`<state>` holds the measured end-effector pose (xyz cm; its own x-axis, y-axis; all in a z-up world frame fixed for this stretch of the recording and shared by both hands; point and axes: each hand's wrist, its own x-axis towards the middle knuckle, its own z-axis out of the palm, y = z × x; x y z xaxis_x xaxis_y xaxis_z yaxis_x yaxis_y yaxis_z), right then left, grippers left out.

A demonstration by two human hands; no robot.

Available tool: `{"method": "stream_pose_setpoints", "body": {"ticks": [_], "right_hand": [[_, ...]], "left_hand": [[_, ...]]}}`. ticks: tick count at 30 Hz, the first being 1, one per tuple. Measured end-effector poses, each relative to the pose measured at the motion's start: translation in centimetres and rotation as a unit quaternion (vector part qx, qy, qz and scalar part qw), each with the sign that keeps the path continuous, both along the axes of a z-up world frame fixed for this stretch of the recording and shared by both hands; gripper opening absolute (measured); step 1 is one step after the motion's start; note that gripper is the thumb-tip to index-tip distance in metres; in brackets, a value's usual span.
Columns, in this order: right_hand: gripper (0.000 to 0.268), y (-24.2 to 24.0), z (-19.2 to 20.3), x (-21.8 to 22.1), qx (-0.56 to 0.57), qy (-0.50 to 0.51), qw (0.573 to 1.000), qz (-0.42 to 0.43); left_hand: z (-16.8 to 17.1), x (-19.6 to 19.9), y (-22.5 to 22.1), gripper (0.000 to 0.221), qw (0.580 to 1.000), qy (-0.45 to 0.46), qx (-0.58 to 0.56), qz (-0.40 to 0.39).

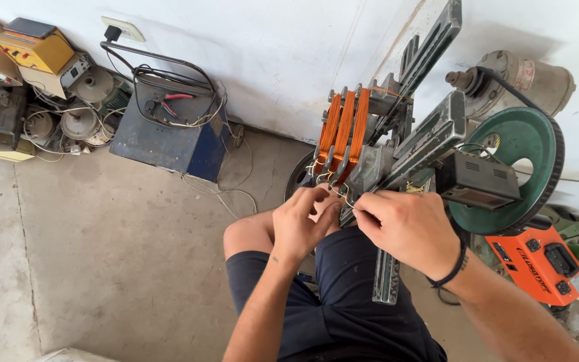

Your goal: Winding copper wire onto a motor stator using a manual winding machine and pliers to secure the ends.

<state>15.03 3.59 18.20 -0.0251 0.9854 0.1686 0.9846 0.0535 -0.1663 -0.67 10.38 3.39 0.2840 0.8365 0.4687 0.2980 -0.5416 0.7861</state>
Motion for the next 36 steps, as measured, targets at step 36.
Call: {"method": "stream_pose_setpoints", "body": {"ticks": [36], "right_hand": [[0.015,-1.4,-1.6,0.0,0.066,-0.155,0.984,0.053]], "left_hand": [[-0.7,0.5,1.3,0.014,0.983,-0.025,0.175,0.043]]}}
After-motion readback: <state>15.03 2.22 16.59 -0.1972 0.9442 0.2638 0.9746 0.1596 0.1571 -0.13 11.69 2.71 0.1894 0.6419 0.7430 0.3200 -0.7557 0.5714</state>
